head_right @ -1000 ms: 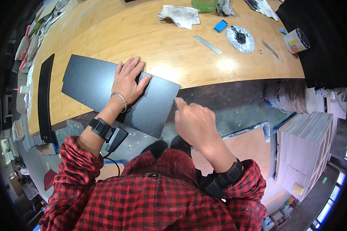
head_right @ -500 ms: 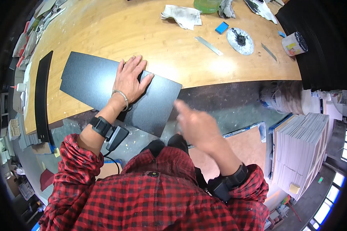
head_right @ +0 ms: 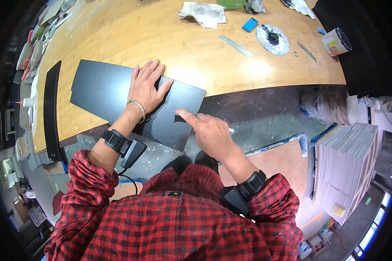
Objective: Cleaning and touching up the edges of black furniture panels on a workbench.
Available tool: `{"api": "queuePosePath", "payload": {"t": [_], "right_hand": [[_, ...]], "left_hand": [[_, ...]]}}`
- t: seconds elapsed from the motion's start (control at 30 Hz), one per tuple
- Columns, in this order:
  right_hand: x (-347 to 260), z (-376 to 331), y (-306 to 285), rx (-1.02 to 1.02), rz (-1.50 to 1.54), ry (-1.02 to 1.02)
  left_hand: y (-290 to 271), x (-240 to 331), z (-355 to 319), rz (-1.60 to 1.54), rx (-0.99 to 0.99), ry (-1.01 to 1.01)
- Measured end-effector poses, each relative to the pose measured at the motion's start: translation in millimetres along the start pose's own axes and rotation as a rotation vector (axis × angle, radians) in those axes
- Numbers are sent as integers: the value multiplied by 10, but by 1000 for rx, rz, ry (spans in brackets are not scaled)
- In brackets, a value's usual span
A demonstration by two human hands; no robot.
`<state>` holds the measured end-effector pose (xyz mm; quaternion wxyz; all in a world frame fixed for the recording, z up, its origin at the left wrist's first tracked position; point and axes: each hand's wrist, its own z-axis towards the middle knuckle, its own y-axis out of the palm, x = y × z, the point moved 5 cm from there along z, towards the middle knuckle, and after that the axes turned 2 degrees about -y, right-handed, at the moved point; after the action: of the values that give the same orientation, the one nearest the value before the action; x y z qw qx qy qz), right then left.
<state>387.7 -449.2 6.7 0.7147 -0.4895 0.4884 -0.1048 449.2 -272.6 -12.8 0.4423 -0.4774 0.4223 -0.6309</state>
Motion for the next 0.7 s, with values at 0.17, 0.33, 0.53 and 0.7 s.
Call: {"api": "queuePosePath", "payload": {"t": [0.17, 0.33, 0.53, 0.7], "right_hand": [[121, 51, -108, 86, 10, -5], [-299, -529, 371, -803, 540, 109], [454, -556, -10, 168, 1191, 540], [283, -415, 295, 115, 1194, 443]], "left_hand": [[7, 14, -10, -21, 14, 28], [28, -15, -1, 12, -18, -3], [8, -38, 44, 1, 18, 22], [-20, -15, 43, -21, 38, 29]]}}
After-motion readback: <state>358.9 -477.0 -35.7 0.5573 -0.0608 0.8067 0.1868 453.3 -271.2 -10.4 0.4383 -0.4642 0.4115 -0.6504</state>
